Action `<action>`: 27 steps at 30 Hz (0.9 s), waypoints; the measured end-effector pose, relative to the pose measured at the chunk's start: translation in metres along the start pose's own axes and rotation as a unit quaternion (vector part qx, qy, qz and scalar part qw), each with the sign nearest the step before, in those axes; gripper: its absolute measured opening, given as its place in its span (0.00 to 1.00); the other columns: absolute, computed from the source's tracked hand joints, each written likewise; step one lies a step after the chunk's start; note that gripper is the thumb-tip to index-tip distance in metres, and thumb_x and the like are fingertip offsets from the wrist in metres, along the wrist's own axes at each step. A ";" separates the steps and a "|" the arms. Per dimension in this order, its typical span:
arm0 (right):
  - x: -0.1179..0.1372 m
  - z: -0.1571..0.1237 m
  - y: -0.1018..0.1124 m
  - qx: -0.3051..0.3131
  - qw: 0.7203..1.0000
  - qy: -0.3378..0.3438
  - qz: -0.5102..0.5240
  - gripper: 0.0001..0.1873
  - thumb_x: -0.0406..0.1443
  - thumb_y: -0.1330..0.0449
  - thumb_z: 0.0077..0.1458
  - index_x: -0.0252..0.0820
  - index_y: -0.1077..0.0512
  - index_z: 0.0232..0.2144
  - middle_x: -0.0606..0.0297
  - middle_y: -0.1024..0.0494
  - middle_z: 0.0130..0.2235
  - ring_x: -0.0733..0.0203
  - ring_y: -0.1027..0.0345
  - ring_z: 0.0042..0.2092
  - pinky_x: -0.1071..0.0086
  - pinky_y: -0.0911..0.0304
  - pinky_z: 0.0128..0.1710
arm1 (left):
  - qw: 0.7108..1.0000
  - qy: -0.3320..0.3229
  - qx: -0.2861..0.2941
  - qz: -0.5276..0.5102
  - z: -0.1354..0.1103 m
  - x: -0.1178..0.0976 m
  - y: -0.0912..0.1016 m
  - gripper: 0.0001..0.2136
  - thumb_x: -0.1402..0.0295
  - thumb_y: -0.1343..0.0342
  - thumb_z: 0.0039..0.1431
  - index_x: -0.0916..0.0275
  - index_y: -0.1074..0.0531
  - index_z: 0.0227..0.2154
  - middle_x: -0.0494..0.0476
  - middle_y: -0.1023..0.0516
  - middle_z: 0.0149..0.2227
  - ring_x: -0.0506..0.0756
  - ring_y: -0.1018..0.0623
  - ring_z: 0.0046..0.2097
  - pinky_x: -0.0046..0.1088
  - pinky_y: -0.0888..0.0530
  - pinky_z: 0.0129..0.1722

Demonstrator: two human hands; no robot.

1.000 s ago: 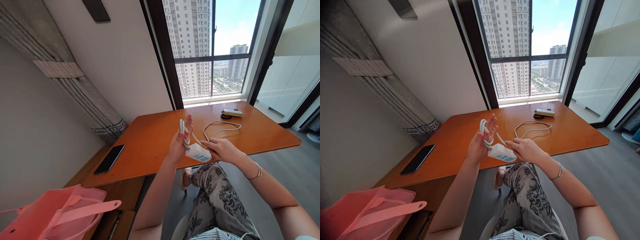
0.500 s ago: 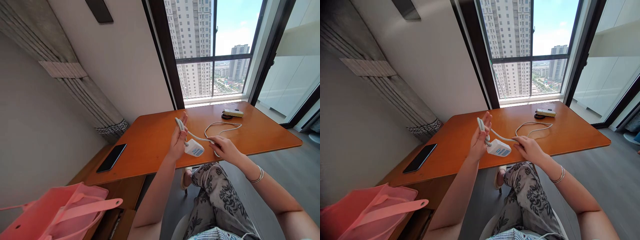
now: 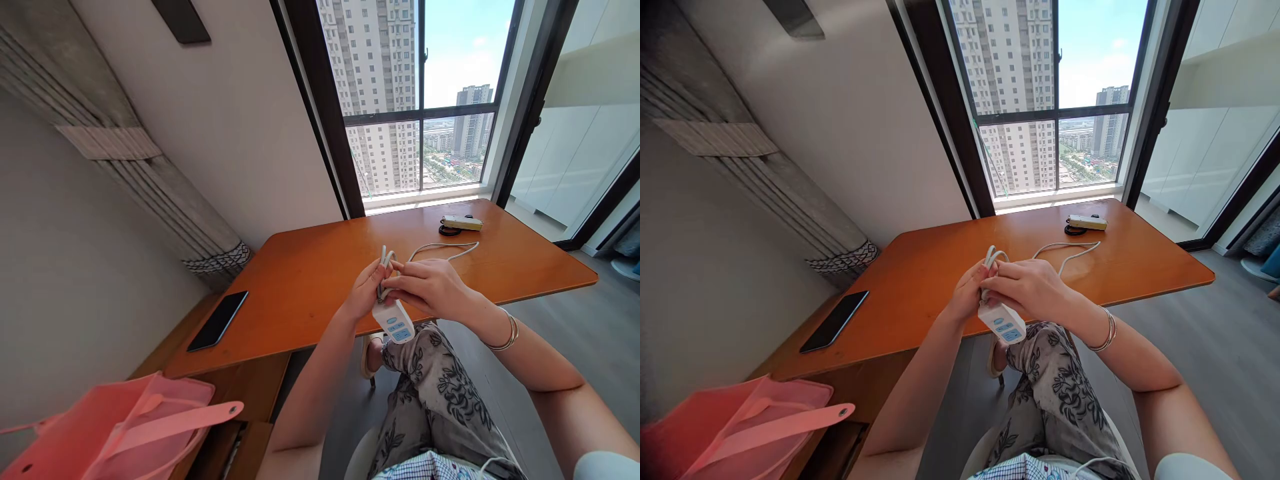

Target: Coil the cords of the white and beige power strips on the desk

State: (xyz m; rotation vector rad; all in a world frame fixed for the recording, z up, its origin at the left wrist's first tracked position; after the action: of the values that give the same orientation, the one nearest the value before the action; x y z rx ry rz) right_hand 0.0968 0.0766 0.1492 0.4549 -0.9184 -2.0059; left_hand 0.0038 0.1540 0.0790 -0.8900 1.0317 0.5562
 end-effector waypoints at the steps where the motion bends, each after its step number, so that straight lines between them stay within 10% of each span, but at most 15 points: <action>1: -0.004 0.003 0.004 -0.020 1.000 -0.013 0.010 0.15 0.42 0.48 0.68 0.46 0.24 0.47 0.60 0.25 0.37 0.60 0.30 0.39 0.68 0.38 0.38 | 1.000 0.015 0.018 -0.007 -0.001 0.005 -0.005 0.15 0.57 0.37 0.57 0.63 0.30 0.26 0.47 0.30 0.17 0.46 0.35 0.16 0.23 0.34 0.19; 9: -0.056 0.010 -0.008 0.006 0.949 -0.164 0.269 0.25 0.44 0.38 0.60 0.41 0.31 0.56 0.54 0.25 0.53 0.54 0.29 0.52 0.57 0.32 0.53 | 0.985 0.054 0.107 -0.122 -0.010 0.006 -0.035 0.18 0.59 0.49 0.66 0.62 0.34 0.23 0.45 0.42 0.11 0.44 0.49 0.11 0.22 0.39 0.14; 14: -0.066 0.001 -0.020 0.068 0.912 -0.193 0.357 0.27 0.38 0.33 0.52 0.41 0.31 0.54 0.56 0.23 0.51 0.58 0.26 0.46 0.61 0.29 0.47 | 0.980 0.081 0.063 -0.170 -0.010 0.004 -0.026 0.20 0.59 0.54 0.69 0.62 0.37 0.22 0.42 0.47 0.11 0.43 0.55 0.11 0.19 0.42 0.13; 19: -0.078 -0.007 -0.021 -0.001 0.871 -0.245 0.425 0.21 0.42 0.38 0.57 0.40 0.30 0.50 0.58 0.21 0.45 0.60 0.25 0.40 0.62 0.28 0.43 | 0.976 0.075 0.013 -0.203 -0.009 -0.001 -0.015 0.20 0.60 0.56 0.71 0.63 0.35 0.24 0.39 0.54 0.11 0.43 0.57 0.12 0.18 0.42 0.15; 27: -0.072 -0.007 -0.025 -0.015 0.926 -0.240 0.291 0.11 0.32 0.44 0.57 0.39 0.26 0.42 0.64 0.20 0.34 0.65 0.27 0.32 0.71 0.33 0.33 | 0.978 0.087 0.007 -0.187 -0.008 0.007 -0.016 0.20 0.60 0.57 0.72 0.64 0.31 0.27 0.38 0.55 0.11 0.43 0.55 0.12 0.19 0.41 0.18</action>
State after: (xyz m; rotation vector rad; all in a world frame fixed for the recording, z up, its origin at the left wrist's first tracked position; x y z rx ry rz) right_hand 0.1280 0.1422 0.1245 -0.3252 -1.1495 -1.5851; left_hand 0.0153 0.1386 0.0770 -1.1039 0.9913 0.1551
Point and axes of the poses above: each hand's wrist, its own z-axis towards the middle knuckle, its own y-axis out of the back of the hand, x = y × z, the point moved 8 cm from there along z, towards the middle knuckle
